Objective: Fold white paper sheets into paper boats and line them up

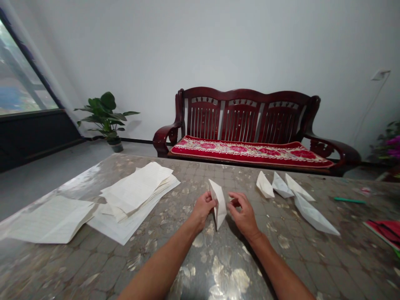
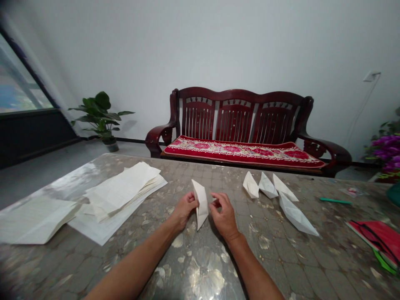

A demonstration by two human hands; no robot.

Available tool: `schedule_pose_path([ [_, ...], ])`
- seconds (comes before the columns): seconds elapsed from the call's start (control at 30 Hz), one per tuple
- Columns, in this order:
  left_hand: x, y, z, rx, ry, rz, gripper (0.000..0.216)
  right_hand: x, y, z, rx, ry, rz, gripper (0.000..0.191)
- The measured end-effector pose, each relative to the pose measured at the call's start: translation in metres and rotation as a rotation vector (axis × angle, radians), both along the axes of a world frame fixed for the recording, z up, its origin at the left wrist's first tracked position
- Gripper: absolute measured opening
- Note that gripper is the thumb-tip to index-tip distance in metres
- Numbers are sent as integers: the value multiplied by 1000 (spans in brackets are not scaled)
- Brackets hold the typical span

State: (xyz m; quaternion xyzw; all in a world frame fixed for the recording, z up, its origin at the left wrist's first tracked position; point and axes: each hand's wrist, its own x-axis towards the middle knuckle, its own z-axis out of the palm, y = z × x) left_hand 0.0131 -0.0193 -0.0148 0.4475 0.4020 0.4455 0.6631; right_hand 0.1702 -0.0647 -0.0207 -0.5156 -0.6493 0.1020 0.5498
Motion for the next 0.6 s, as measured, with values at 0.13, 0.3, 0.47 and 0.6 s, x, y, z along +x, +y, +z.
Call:
schedule_pose_path([
  [0.13, -6, -4, 6, -18, -103, 76, 42, -9, -7, 12, -45, -28, 81, 20],
  [0.3, -12, -8, 7, 39, -133, 26, 29, -16, -17, 28, 48, -304, 61, 9],
  [0.47, -11, -10, 6, 62, -181, 4, 26, -20, -23, 35, 97, -543, -75, 2],
  [0.6, -10, -12, 6, 76, -190, 36, 30, -24, -25, 34, 79, -541, -122, 1],
])
